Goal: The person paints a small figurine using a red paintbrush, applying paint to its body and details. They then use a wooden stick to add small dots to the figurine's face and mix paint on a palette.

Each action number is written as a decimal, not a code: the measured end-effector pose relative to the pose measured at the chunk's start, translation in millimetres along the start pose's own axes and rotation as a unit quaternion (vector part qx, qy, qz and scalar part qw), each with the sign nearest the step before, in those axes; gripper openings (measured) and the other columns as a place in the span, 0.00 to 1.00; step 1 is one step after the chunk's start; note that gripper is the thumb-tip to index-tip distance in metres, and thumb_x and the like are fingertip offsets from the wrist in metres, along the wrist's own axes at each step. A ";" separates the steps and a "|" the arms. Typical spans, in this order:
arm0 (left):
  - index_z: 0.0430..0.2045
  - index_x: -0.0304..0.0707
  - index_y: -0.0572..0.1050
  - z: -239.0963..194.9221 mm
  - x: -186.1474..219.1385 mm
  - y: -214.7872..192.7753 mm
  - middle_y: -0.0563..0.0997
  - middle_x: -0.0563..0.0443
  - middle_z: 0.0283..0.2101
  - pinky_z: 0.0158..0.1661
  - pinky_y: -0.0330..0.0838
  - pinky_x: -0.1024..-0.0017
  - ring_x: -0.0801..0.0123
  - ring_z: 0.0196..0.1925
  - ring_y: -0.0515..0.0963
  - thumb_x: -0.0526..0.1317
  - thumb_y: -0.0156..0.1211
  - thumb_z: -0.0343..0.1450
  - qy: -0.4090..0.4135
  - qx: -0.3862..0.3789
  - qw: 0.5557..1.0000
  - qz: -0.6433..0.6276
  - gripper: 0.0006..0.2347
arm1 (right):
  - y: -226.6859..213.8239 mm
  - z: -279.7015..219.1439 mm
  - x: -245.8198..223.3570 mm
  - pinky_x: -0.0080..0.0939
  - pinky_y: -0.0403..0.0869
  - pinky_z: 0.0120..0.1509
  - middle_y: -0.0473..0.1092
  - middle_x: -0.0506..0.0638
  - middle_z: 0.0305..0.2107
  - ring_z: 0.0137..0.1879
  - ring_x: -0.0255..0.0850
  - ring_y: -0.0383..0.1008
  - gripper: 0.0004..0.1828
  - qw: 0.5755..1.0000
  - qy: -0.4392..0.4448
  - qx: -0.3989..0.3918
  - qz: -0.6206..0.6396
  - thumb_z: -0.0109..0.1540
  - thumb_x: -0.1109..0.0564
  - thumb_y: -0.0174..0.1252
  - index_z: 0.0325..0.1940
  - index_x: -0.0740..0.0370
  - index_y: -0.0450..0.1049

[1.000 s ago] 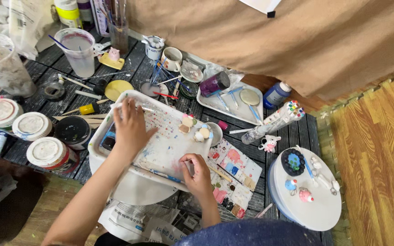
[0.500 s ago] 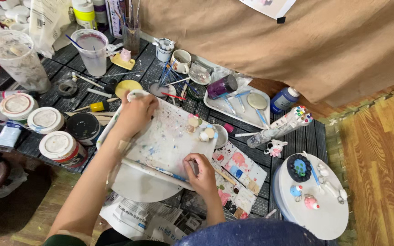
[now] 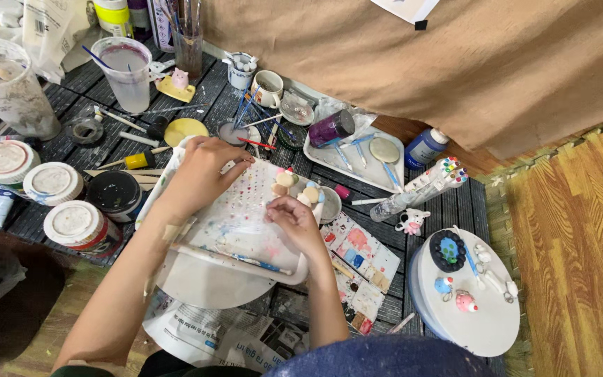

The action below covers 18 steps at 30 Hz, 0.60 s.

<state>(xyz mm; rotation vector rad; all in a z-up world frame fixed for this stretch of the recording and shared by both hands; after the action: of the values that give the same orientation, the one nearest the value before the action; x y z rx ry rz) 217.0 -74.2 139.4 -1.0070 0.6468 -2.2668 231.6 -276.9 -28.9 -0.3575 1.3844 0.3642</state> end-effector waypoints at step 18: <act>0.39 0.31 0.81 -10.6 -11.4 25.1 0.86 0.44 0.36 0.34 0.75 0.70 0.65 0.32 0.85 0.35 0.65 0.70 -0.111 -0.009 0.977 -0.184 0.07 | 6.0 -2.0 8.1 0.26 0.66 0.42 0.68 0.41 0.34 0.39 0.26 0.66 0.13 0.998 0.031 0.046 -0.038 0.66 0.62 0.58 0.56 0.62 0.75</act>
<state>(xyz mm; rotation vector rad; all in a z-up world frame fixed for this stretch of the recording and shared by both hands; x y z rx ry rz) 222.7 -82.6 111.6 -1.4647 0.4129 -2.4086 228.4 -272.2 -37.4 -0.3474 1.4387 0.2276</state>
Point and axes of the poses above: each hand's wrist, its own z-axis towards the middle knuckle, its own y-axis out of the palm, x = y × z, the point moved 9 cm from there along z, towards the middle knuckle
